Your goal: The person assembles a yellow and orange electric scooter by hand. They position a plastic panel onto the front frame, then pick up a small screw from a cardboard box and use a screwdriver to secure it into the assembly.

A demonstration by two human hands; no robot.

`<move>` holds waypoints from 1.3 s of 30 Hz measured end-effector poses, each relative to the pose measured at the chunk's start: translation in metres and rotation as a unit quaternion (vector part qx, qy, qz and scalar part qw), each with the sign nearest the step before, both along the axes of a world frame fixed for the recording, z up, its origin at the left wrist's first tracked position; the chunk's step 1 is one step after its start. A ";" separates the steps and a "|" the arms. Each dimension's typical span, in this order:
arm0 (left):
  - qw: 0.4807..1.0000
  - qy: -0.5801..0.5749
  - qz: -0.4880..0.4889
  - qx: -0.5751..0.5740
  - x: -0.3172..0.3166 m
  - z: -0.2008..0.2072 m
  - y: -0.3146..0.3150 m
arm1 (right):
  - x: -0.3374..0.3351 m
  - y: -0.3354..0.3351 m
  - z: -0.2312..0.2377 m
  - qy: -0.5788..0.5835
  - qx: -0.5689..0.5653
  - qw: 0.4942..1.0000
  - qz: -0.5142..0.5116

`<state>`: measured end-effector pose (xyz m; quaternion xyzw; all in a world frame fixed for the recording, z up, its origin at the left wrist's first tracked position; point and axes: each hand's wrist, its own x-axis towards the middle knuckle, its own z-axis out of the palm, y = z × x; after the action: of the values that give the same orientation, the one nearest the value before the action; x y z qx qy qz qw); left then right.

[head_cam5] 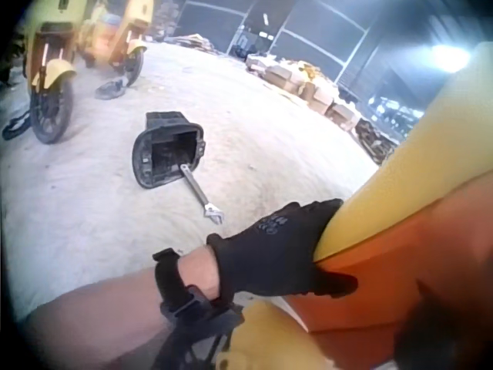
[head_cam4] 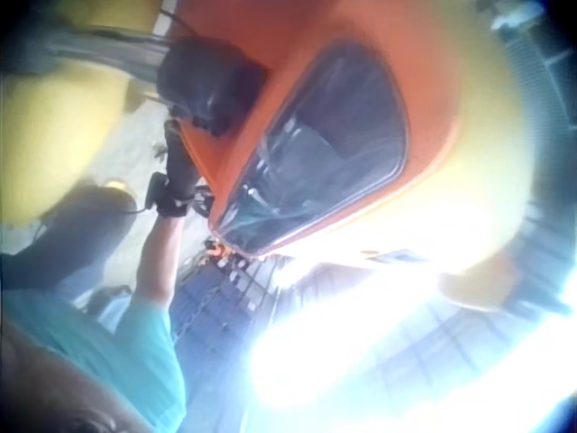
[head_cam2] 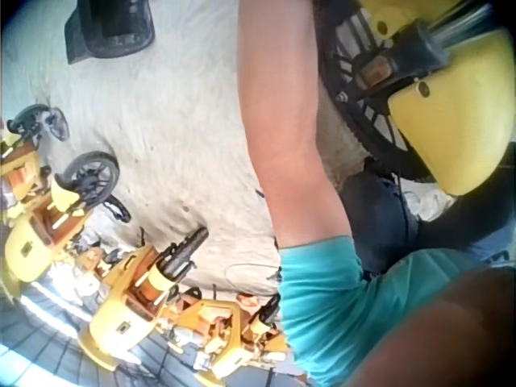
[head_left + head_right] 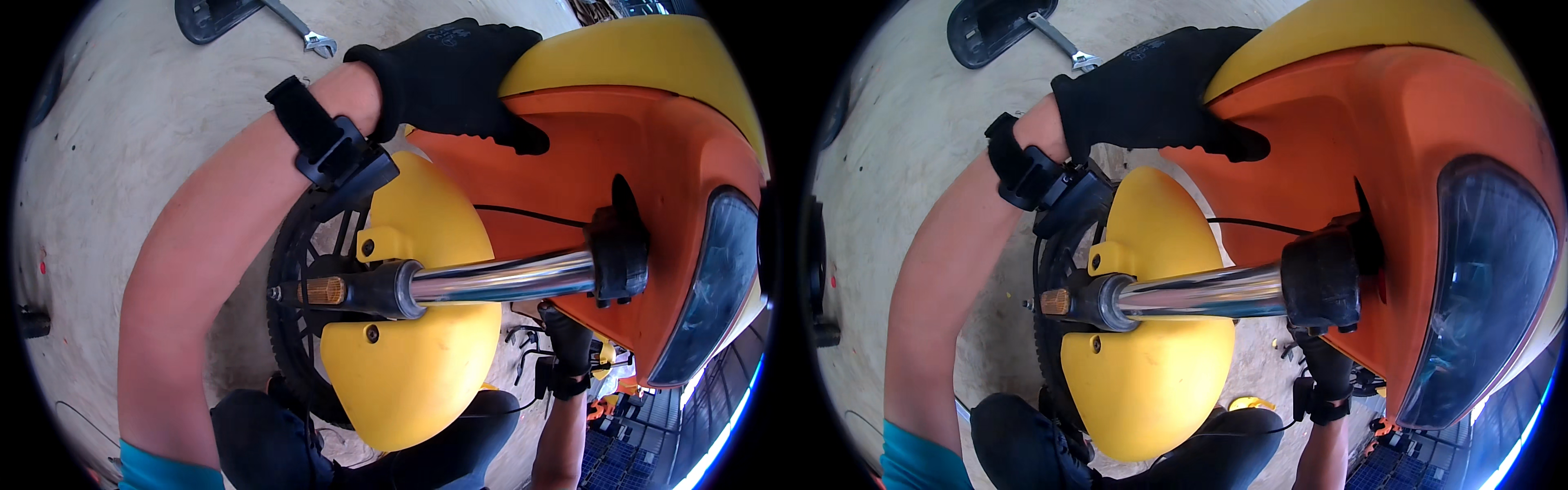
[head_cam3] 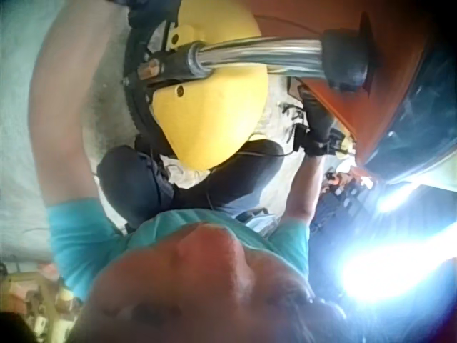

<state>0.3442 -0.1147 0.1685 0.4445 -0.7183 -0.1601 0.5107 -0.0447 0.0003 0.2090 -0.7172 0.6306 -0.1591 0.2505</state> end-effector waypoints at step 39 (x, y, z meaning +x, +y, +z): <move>0.993 0.070 0.024 -0.090 -0.016 0.008 0.026 | -0.040 0.007 -0.009 0.026 0.016 0.999 0.040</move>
<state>0.3285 -0.0882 0.1764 0.4011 -0.6816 -0.1130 0.6014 -0.0845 0.0074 0.2003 -0.7415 0.6103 -0.1204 0.2514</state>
